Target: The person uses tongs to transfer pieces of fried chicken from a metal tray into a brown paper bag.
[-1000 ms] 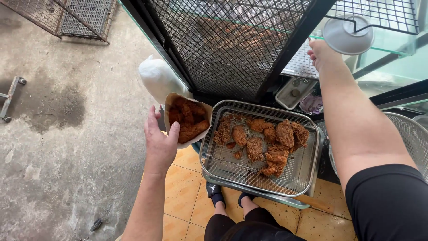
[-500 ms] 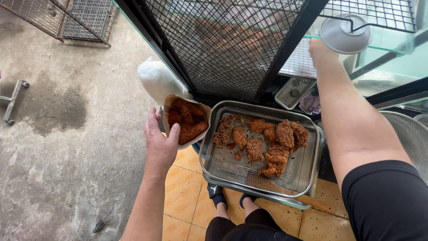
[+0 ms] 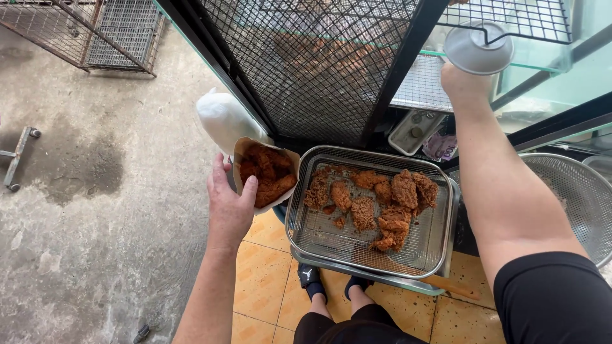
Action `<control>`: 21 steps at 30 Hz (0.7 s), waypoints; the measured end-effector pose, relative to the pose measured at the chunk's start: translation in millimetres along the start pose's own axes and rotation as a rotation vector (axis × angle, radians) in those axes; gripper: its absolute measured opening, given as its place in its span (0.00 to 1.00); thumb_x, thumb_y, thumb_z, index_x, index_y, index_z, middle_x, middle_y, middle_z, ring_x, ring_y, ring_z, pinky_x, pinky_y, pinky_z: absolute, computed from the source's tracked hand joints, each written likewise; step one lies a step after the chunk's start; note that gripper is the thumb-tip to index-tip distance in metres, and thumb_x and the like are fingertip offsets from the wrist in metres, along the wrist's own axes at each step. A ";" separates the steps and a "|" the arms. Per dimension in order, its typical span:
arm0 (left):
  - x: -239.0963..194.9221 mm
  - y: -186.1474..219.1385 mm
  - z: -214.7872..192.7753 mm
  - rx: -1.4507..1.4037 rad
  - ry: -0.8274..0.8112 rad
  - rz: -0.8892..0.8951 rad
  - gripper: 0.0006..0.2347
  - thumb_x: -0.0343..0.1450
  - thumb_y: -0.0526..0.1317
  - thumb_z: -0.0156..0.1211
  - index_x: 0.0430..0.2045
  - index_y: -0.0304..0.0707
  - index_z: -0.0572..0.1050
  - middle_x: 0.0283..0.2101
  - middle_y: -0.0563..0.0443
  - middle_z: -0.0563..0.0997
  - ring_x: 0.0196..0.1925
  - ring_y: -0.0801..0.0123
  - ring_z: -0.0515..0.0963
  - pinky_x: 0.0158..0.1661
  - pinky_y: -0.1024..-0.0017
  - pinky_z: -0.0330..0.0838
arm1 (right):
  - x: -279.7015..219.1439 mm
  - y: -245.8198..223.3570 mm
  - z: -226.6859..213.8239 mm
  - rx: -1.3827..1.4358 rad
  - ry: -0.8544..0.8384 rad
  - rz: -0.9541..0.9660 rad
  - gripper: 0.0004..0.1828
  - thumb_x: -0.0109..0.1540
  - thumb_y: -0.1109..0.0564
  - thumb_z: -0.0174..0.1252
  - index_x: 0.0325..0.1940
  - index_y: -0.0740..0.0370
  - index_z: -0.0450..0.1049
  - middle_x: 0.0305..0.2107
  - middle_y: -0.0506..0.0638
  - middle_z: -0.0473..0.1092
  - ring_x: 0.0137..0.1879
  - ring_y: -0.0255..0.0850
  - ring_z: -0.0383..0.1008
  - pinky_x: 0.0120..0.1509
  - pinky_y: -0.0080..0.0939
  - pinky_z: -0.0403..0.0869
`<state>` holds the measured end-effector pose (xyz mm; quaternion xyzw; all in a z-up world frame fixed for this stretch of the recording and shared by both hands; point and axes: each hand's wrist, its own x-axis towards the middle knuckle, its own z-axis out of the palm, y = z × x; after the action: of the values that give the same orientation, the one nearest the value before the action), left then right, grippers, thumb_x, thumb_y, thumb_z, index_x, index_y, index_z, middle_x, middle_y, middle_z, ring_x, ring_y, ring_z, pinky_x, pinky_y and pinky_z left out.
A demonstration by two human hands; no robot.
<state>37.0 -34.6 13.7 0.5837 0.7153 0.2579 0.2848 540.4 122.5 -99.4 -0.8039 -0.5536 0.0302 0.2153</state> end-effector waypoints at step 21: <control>3.6 0.2 -1.7 -0.044 -0.017 -0.004 0.34 0.71 0.43 0.60 0.73 0.38 0.50 0.64 0.38 0.66 0.67 0.51 0.68 0.64 0.57 0.65 | 8.9 13.2 17.6 1.030 -0.198 0.872 0.08 0.66 0.57 0.59 0.45 0.65 0.74 0.25 0.45 0.70 0.25 0.27 0.65 0.28 0.27 0.67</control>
<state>35.4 -31.1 14.7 0.5779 0.7084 0.2680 0.3040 550.4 132.2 -118.6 -0.7420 -0.1112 0.4473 0.4868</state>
